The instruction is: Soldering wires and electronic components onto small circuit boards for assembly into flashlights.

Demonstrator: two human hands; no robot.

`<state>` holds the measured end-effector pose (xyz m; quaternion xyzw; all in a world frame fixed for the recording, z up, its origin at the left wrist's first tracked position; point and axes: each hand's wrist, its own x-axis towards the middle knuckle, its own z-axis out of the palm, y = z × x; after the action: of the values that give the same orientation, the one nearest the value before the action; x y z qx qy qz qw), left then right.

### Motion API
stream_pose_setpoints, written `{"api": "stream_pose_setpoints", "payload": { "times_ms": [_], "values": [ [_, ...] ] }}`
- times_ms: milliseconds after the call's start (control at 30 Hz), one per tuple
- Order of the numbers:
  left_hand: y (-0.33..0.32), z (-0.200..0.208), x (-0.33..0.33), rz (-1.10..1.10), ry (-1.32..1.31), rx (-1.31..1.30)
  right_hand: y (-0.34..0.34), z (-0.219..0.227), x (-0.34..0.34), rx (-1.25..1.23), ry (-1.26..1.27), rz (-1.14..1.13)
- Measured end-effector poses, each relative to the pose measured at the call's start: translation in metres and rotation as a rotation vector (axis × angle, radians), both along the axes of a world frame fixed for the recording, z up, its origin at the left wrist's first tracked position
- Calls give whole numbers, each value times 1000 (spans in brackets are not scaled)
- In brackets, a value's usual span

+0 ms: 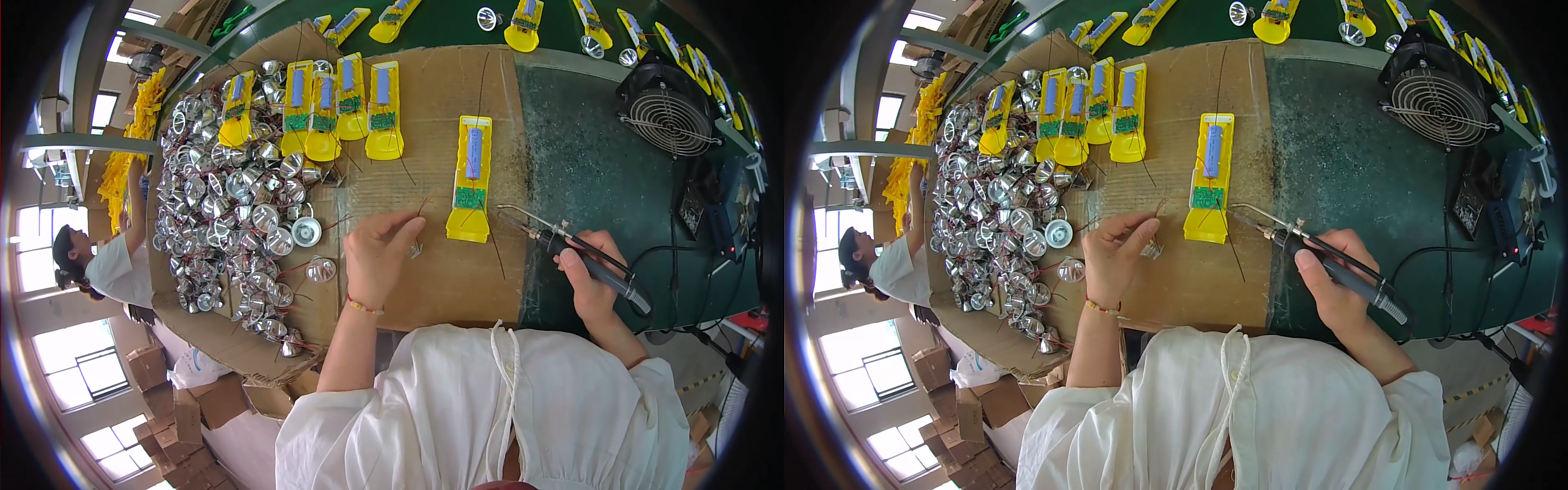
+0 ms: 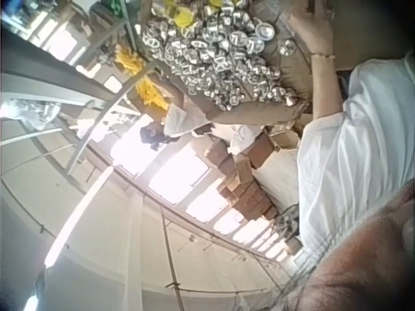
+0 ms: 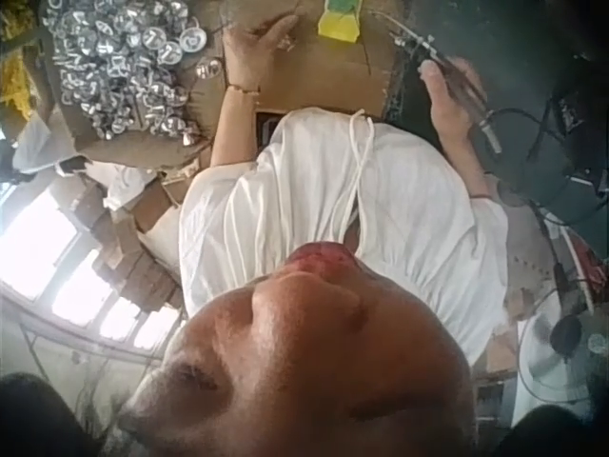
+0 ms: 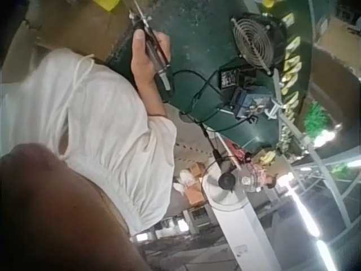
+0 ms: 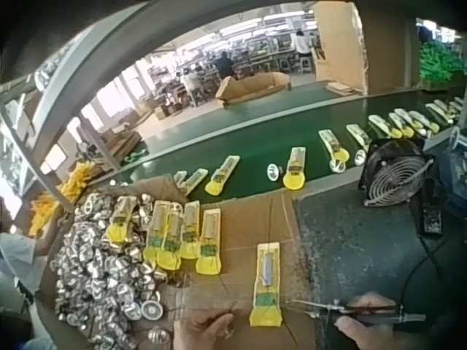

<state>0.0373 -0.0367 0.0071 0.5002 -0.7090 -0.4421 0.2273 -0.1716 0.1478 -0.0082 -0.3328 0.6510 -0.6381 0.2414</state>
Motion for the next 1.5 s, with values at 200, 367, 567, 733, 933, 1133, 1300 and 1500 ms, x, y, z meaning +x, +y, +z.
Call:
{"api": "stream_pose_setpoints", "payload": {
  "times_ms": [200, 367, 567, 733, 933, 1133, 1300, 1500],
  "values": [
    [-6, 0, -21, -61, -107, -64, 0, 0, -1, 68, 34, 90],
    [-13, 5, -28, -187, -277, -123, -1, -3, -3, 78, 66, 112],
    [-8, -1, -23, -184, -239, -152, -2, 2, -2, 53, 70, 102],
    [9, -8, -29, -25, 110, 117, -16, 7, 5, -7, 113, 136],
    [18, -7, -39, -116, 51, -137, -22, 3, 8, -20, 125, 53],
    [20, -10, -44, -107, 73, -188, -24, 1, 11, -19, 91, 55],
    [20, -11, -45, -77, 88, -191, -33, 1, 13, -27, 108, 27],
    [19, -15, -44, -87, 73, -185, -35, -5, 14, 6, 1, 37]
  ]
}}
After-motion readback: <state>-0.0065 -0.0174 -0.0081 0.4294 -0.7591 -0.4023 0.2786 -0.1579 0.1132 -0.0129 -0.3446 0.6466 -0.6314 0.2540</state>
